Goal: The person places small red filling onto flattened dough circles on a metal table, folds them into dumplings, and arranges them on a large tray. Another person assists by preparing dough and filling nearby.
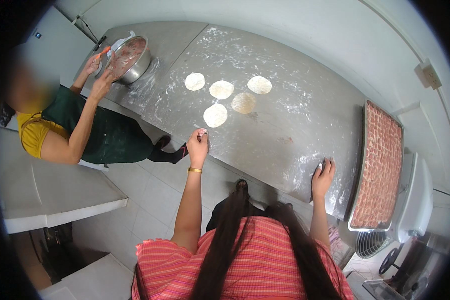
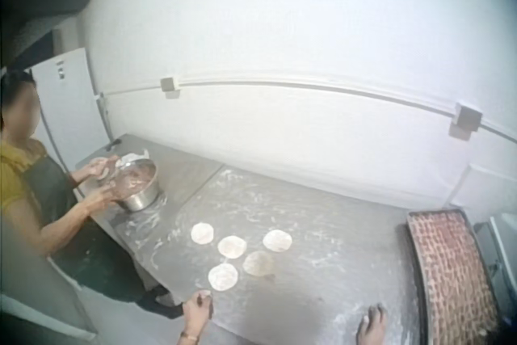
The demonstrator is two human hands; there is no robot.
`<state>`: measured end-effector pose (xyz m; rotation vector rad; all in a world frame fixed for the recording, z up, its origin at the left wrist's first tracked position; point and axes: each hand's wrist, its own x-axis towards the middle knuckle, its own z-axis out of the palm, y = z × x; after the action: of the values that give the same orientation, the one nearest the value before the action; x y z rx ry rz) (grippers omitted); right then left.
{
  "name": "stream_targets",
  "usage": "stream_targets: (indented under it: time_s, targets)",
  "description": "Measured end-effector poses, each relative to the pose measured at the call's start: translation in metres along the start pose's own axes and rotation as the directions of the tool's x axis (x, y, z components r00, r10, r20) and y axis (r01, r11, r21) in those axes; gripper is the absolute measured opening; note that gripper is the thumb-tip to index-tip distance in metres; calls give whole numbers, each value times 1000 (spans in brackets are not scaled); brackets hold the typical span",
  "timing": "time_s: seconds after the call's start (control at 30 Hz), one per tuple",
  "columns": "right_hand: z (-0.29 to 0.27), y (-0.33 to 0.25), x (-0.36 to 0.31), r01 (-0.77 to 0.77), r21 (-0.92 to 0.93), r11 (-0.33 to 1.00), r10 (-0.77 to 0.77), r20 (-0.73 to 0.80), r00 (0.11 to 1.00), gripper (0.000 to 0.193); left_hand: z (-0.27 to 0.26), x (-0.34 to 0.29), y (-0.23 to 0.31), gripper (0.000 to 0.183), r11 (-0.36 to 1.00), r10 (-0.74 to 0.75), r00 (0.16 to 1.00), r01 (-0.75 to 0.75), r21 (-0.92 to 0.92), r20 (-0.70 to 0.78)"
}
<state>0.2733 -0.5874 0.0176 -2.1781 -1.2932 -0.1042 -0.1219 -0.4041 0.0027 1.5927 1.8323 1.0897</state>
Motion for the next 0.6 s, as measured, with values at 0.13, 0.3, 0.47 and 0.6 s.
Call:
stream_targets:
  time_s: [0.13,0.3,0.47,0.6]
  targets:
    - [0,2,-1,11,-18,1000,-12,-13,1000,37,-2,-1,8,17,999,-51,998,51,0,45]
    - [-3,1,0,-11,-17,1000,11,1,1000,37,0,-2,8,16,999,-35,999,36,-16,31]
    - [0,3,-1,-13,-8,1000,12,-14,1000,38,0,-3,8,16,996,-70,997,72,-59,28]
    - [-2,2,0,8,-2,1000,-8,-25,1000,39,1,-2,6,16,1000,8,1000,-8,21,4]
